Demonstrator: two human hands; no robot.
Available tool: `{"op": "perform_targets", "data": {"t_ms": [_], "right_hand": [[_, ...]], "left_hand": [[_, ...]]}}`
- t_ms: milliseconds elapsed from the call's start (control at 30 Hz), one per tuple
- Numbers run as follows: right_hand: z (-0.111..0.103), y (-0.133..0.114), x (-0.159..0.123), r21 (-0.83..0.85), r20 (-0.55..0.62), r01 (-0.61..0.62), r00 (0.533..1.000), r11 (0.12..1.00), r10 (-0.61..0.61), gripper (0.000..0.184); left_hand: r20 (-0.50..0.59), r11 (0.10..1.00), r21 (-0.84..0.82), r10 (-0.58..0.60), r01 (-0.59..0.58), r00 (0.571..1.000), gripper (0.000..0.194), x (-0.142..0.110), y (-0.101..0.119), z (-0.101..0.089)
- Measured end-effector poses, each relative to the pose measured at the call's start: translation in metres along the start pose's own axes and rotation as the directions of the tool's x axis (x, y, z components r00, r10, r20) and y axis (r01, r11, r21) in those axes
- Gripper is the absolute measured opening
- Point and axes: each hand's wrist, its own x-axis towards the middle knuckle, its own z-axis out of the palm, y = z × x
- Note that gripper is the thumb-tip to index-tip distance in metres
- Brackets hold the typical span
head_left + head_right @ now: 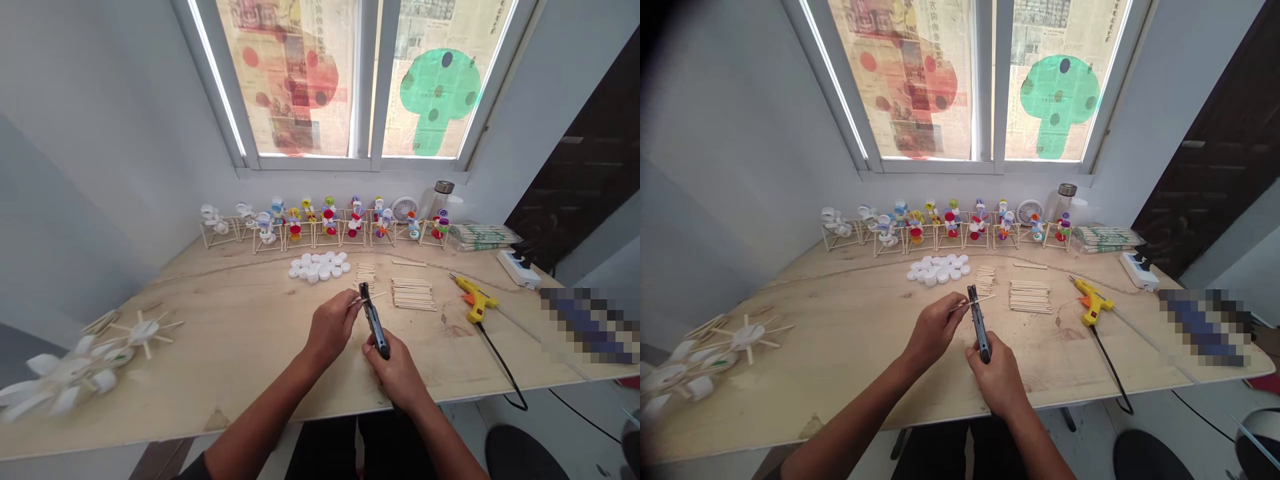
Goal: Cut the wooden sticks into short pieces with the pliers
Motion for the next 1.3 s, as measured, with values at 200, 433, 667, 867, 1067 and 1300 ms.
{"op": "perform_targets", "data": {"t_ms": [200,433,667,867,1067,1300], "right_hand": [[-0.003,-0.007,-0.006,-0.100,-0.028,0.021,0.999,0.995,-0.024,0.011],[-0.004,-0.020,-0.021,-0.222,-0.050,0.048,0.997,0.974,-0.061,0.012],[0.000,-0.021,-0.036,-0.326,-0.076,0.100,0.988,0.940,-0.131,0.012],[0.000,-0.015,-0.042,-0.380,-0.087,0.179,0.970,0.907,-0.228,0.008],[-0.003,-0.012,-0.047,-0.428,-0.089,0.274,0.935,0.861,-0.342,0.013],[-0.004,-0.012,-0.049,-0.448,-0.078,0.314,0.919,0.837,-0.387,0.016]], "left_hand": [[-0.044,0.867,0.439,0.285,-0.238,0.958,0.020,-0.003,-0.005,0.002],[-0.094,0.752,0.536,0.505,-0.384,0.858,0.013,-0.008,-0.004,-0.007],[-0.107,0.784,0.408,0.550,-0.468,0.828,0.013,-0.016,-0.001,-0.014],[-0.069,0.846,0.243,0.503,-0.475,0.861,0.011,-0.024,0.008,-0.022],[-0.076,0.867,0.126,0.493,-0.482,0.867,0.013,-0.029,0.018,-0.030],[-0.020,0.890,0.057,0.453,-0.452,0.891,0.014,-0.034,0.023,-0.036]]}}
